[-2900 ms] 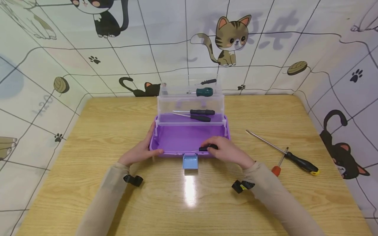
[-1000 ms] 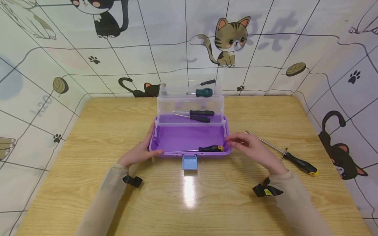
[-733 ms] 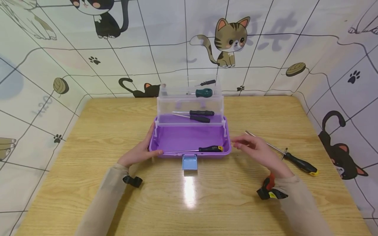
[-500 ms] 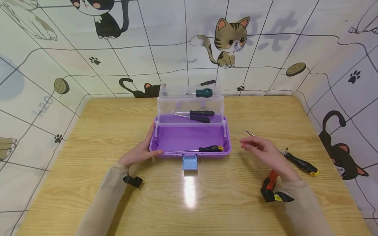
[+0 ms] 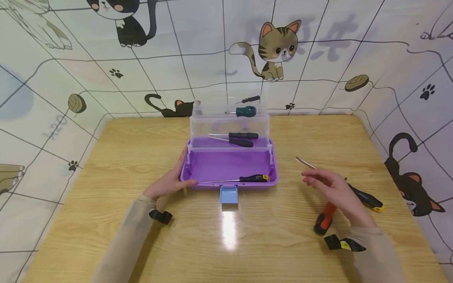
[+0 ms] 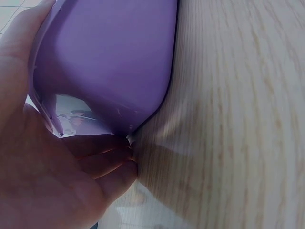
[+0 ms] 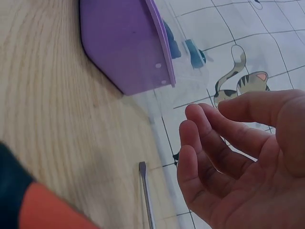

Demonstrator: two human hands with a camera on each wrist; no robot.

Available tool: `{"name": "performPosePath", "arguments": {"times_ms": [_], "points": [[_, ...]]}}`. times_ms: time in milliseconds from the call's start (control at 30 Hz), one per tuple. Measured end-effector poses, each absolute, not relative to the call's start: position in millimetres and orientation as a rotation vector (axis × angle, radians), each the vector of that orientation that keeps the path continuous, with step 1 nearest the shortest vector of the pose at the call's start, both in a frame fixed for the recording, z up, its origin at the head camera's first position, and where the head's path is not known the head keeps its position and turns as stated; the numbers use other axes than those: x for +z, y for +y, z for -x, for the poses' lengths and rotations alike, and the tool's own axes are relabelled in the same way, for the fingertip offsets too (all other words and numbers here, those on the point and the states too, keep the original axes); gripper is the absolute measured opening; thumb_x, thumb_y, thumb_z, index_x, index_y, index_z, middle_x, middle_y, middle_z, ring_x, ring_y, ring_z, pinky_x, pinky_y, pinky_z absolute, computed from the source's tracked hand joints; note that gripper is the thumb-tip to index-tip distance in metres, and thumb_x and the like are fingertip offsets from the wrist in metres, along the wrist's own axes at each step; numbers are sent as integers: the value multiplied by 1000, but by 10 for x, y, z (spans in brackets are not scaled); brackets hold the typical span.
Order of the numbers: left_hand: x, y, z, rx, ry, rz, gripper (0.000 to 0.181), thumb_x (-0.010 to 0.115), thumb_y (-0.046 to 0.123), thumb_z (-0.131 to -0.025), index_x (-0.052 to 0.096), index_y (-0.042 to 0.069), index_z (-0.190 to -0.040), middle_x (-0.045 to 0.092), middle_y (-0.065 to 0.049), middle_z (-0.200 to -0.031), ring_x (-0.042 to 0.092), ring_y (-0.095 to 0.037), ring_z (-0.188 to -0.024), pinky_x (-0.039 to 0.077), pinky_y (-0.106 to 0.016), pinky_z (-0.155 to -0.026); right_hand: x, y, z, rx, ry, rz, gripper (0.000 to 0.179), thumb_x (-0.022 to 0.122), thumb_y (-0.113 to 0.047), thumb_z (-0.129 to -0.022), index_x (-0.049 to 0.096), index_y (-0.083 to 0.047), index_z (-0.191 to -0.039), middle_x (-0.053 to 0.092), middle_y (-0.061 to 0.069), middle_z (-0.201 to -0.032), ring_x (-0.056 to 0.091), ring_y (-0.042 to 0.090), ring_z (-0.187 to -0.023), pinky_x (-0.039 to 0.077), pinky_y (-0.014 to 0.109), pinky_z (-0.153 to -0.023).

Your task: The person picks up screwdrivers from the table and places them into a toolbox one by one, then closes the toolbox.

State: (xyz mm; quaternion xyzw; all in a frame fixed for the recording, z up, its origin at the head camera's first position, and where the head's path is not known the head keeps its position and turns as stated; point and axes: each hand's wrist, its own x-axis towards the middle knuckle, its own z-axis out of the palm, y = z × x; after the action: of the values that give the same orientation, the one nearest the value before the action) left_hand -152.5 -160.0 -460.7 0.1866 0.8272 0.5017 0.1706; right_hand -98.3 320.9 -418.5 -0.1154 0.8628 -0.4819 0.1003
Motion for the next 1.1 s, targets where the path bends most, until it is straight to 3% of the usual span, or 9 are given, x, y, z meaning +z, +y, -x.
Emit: {"name": "performPosePath", "arguments": {"times_ms": [367, 733, 1100], "points": [[-4626, -1610, 1530, 1431, 2343, -529, 116, 76, 34, -84, -19, 43, -149, -11, 3, -160, 18, -32, -142, 24, -50, -110, -4251, 3415, 843, -1408, 2563, 197, 36, 50, -20, -103, 53, 2, -132, 64, -10, -115, 57, -5, -100, 46, 13, -78], [-4636, -1594, 1524, 1432, 2339, -527, 116, 76, 32, -84, -19, 41, -150, -12, 4, -160, 12, -28, -144, 22, -48, -111, -4297, 3602, 708, -1477, 2609, 197, 32, 51, -13, -102, 56, 2, -129, 65, -15, -112, 59, -4, -97, 47, 12, -75], [-4624, -1582, 1509, 1434, 2355, -552, 115, 75, 31, -85, -19, 40, -150, -12, 5, -160, 15, -32, -143, 23, -52, -110, -4309, 3777, 653, -1450, 2619, 155, 33, 50, -14, -102, 55, 0, -131, 65, -17, -111, 59, -6, -96, 46, 11, -75]]}}
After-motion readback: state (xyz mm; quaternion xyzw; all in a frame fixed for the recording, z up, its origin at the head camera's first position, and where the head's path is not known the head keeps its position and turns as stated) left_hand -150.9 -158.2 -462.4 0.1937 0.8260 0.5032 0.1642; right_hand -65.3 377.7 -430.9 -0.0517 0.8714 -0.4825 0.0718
